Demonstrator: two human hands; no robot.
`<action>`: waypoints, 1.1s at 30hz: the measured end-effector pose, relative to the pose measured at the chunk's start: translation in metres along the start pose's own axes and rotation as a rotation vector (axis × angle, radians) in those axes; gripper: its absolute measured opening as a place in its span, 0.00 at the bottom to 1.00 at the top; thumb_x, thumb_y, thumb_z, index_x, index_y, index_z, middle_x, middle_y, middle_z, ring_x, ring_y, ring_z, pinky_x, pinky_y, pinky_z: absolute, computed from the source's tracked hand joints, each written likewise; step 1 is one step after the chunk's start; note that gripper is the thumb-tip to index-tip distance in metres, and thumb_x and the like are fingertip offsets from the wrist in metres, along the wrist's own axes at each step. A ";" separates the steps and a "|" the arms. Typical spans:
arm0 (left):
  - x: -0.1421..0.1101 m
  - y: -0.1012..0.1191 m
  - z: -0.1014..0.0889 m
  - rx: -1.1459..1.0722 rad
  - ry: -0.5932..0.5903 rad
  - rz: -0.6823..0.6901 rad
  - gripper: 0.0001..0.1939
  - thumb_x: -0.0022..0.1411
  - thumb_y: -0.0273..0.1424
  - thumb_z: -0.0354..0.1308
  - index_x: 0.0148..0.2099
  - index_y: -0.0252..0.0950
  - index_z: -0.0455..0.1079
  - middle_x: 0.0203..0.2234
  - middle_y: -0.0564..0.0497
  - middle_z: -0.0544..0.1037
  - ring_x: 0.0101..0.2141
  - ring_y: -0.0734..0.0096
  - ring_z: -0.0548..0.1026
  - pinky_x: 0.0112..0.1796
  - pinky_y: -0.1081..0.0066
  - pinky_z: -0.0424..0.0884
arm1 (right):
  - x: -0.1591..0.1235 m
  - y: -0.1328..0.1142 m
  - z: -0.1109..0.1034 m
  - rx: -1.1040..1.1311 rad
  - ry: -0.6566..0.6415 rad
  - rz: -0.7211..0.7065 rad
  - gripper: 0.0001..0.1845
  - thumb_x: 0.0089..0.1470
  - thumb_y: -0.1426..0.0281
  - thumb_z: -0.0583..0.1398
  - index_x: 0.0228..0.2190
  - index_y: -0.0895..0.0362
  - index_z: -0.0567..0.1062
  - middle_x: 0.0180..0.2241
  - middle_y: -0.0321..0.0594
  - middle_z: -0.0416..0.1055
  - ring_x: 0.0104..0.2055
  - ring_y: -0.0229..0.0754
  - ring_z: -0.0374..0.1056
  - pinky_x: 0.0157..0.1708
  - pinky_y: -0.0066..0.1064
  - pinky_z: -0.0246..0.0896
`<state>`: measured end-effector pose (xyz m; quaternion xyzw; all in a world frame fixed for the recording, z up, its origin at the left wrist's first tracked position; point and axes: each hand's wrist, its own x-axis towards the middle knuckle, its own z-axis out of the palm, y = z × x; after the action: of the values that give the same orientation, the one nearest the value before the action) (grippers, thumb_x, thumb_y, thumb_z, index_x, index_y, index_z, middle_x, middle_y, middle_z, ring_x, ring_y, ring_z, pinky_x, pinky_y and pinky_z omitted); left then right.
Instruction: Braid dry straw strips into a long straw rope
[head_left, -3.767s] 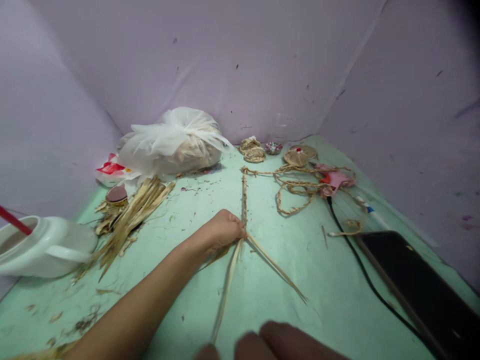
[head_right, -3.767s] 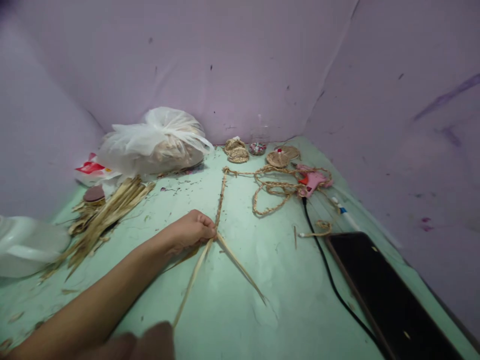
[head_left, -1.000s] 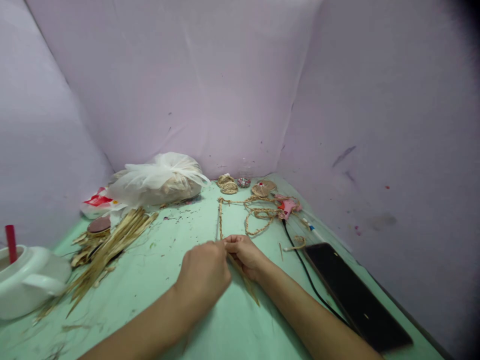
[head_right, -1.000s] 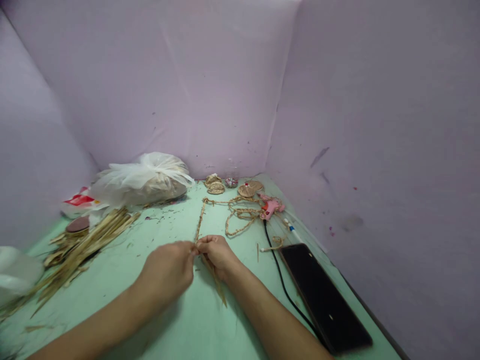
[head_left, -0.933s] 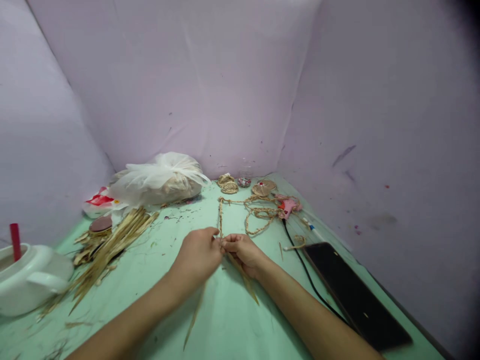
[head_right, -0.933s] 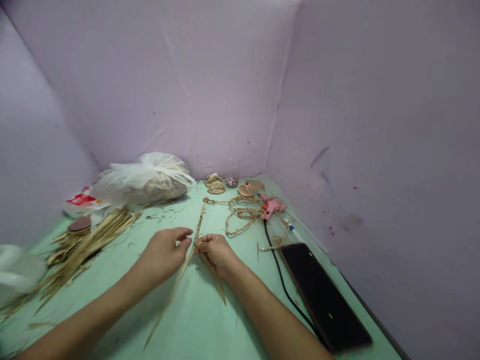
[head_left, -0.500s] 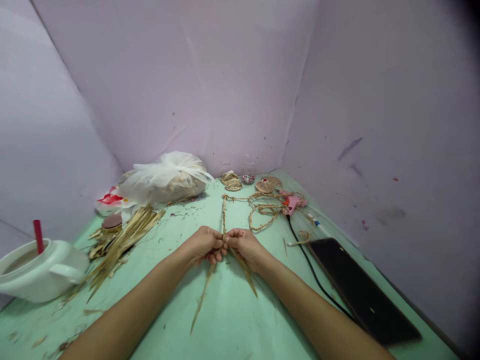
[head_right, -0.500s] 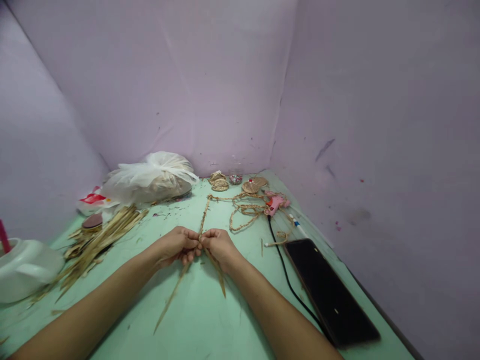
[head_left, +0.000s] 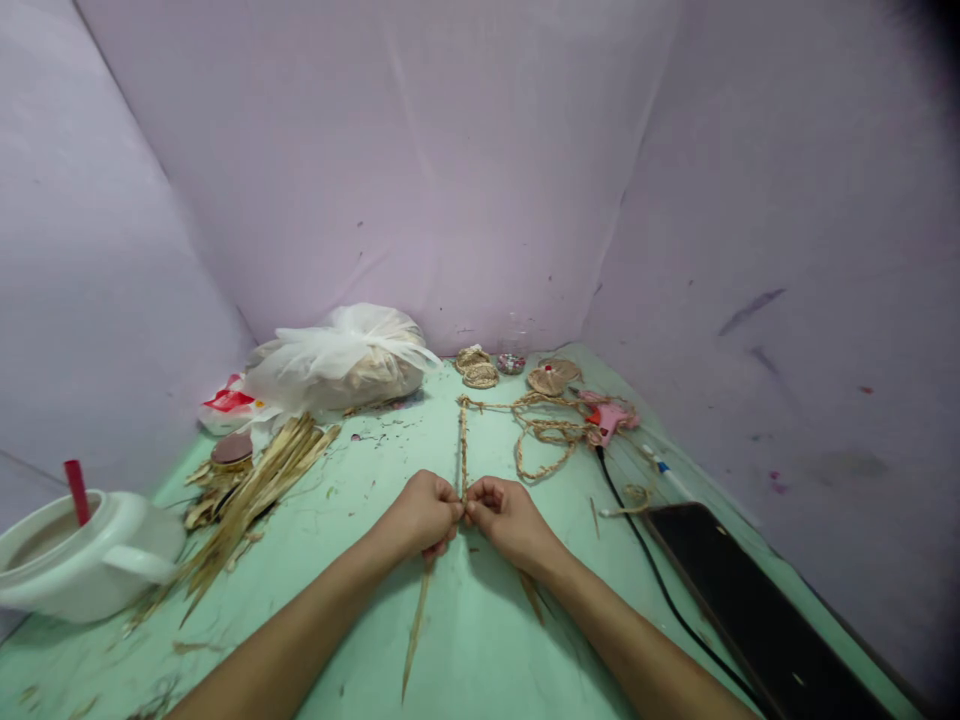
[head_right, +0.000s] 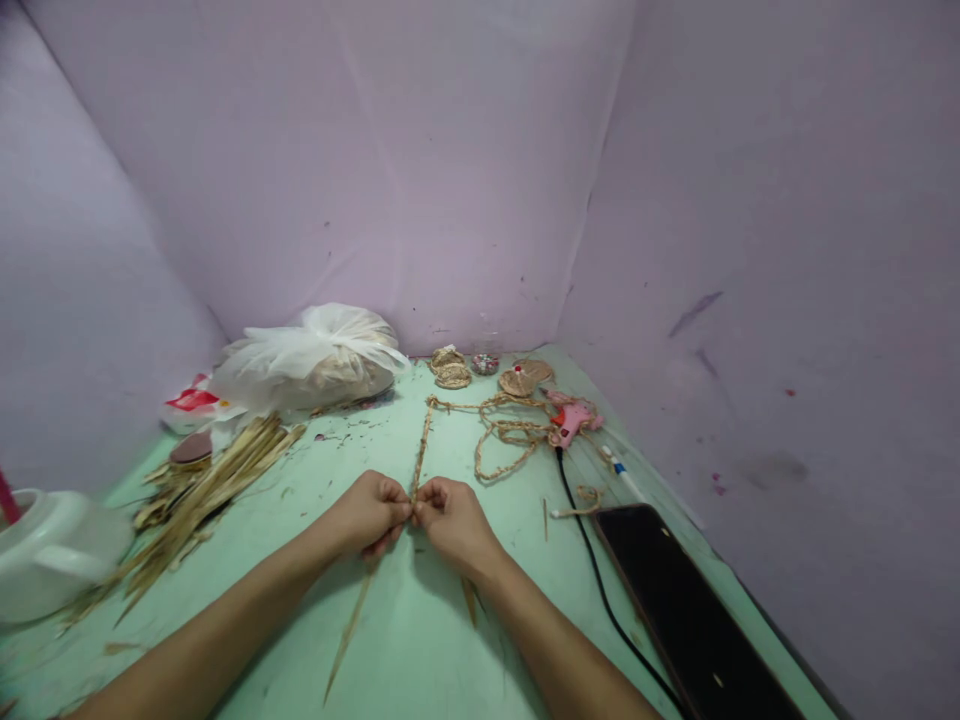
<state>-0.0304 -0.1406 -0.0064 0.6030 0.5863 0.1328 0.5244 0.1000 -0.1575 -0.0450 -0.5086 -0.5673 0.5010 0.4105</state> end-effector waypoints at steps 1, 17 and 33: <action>0.001 -0.001 0.001 0.040 0.024 0.021 0.06 0.42 0.24 0.46 0.16 0.34 0.58 0.06 0.58 0.57 0.09 0.80 0.54 0.12 0.78 0.49 | -0.003 -0.002 -0.001 -0.118 0.014 -0.003 0.02 0.41 0.74 0.54 0.21 0.59 0.67 0.19 0.36 0.66 0.22 0.34 0.59 0.23 0.25 0.50; 0.003 -0.007 0.010 -0.241 0.003 0.009 0.07 0.36 0.23 0.46 0.12 0.35 0.52 0.06 0.60 0.48 0.11 0.83 0.45 0.14 0.76 0.40 | -0.039 -0.038 0.015 -1.052 0.004 -0.008 0.09 0.45 0.75 0.53 0.28 0.60 0.72 0.25 0.45 0.70 0.23 0.41 0.64 0.22 0.31 0.39; 0.001 0.004 -0.012 -0.228 -0.222 -0.035 0.06 0.38 0.29 0.51 0.16 0.33 0.58 0.07 0.60 0.55 0.10 0.86 0.47 0.13 0.78 0.40 | -0.012 -0.030 -0.018 -0.182 0.201 0.163 0.14 0.44 0.61 0.53 0.20 0.58 0.71 0.18 0.38 0.67 0.20 0.36 0.59 0.20 0.27 0.49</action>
<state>-0.0370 -0.1336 0.0012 0.5402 0.5165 0.1220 0.6531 0.1146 -0.1662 -0.0122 -0.6357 -0.5233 0.4258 0.3752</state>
